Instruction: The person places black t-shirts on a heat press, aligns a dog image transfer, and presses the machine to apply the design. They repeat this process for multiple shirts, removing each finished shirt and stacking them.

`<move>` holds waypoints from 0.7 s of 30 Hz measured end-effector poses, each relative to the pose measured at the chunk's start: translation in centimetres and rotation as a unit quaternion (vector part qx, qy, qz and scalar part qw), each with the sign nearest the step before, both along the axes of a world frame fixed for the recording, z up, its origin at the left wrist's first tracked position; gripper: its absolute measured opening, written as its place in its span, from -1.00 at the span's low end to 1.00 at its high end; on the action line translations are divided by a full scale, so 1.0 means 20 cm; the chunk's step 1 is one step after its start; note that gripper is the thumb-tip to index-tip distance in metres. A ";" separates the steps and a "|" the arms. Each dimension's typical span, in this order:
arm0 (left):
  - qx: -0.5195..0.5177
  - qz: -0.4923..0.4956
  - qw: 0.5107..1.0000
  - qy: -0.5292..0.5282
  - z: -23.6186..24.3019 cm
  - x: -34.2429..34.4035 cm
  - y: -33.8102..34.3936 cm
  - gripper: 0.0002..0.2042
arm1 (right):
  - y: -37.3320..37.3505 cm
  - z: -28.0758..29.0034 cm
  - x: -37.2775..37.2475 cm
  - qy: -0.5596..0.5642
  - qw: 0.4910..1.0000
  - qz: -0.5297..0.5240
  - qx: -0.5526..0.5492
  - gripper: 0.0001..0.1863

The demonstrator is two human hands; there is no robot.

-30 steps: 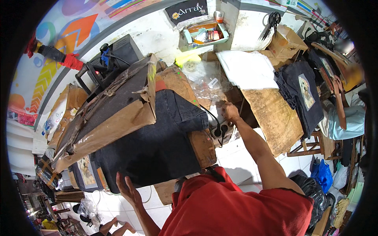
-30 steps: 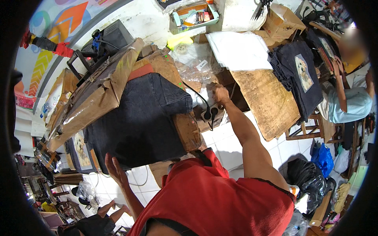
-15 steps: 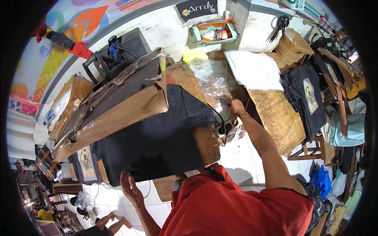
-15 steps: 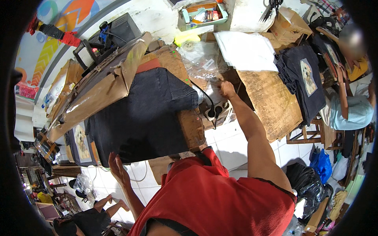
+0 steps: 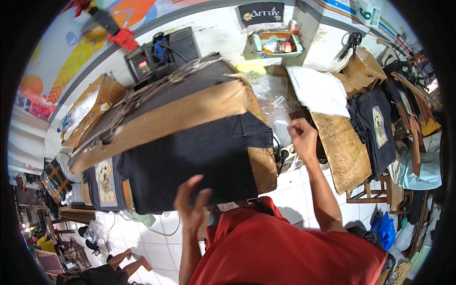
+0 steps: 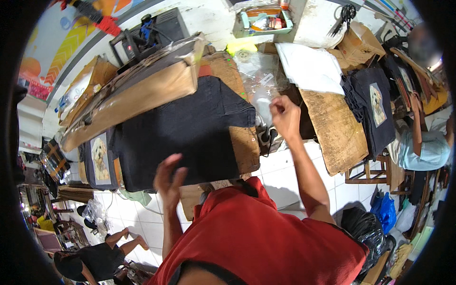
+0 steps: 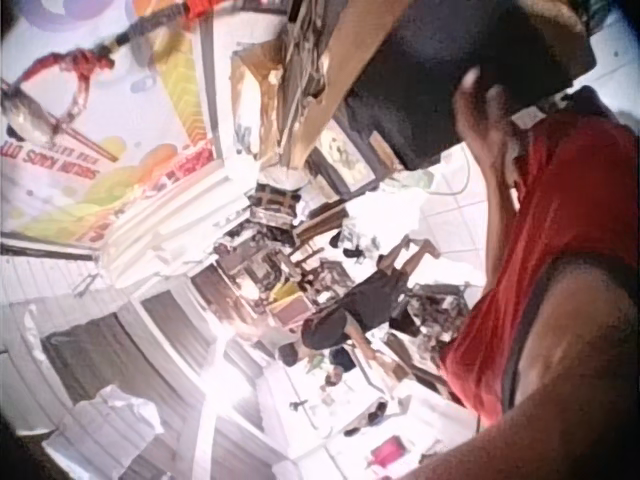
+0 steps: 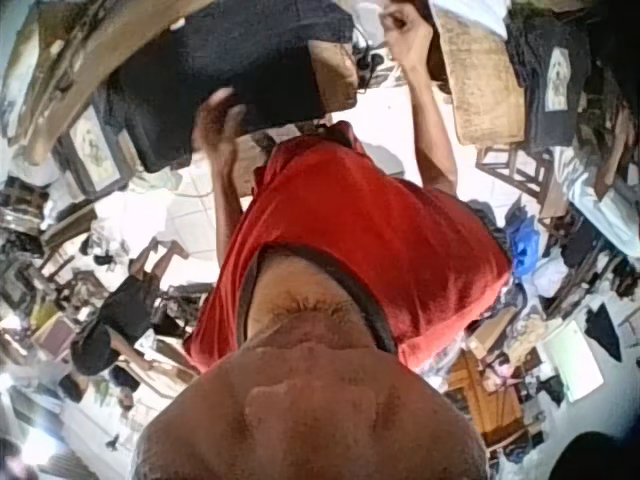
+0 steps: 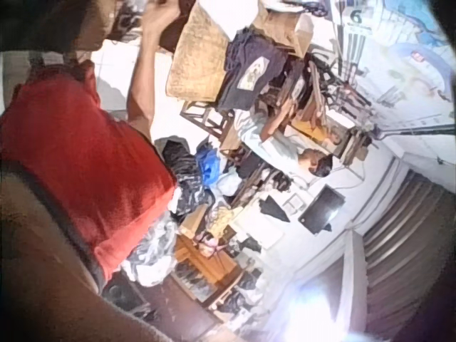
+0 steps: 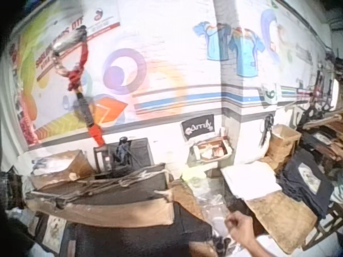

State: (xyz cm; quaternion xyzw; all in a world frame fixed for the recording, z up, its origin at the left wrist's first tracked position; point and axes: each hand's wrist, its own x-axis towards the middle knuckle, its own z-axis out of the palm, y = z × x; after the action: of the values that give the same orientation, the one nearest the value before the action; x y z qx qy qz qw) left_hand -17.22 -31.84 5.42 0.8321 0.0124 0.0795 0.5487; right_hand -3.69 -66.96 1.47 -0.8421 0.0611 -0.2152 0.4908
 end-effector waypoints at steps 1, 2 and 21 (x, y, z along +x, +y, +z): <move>0.040 -0.076 0.996 -0.027 0.03 0.05 -0.10 -0.52 | 0.14 0.07 -0.10 -0.002 0.999 0.023 0.033 -0.95; 0.013 -0.147 0.988 -0.048 0.05 0.12 -0.20 -0.41 | 0.26 0.13 -0.18 -0.004 0.997 0.041 0.065 -0.97; -0.032 -0.099 0.994 0.044 -0.07 0.00 0.08 -0.58 | -0.55 -1.01 0.46 0.160 0.967 0.030 -0.197 -0.83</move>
State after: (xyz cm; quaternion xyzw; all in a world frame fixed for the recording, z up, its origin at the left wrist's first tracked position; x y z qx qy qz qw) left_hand -17.15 -30.26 3.92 0.8138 -0.0437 -0.0121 0.5794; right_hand 5.48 -78.03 -18.66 -0.9473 0.0698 -0.0701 0.3048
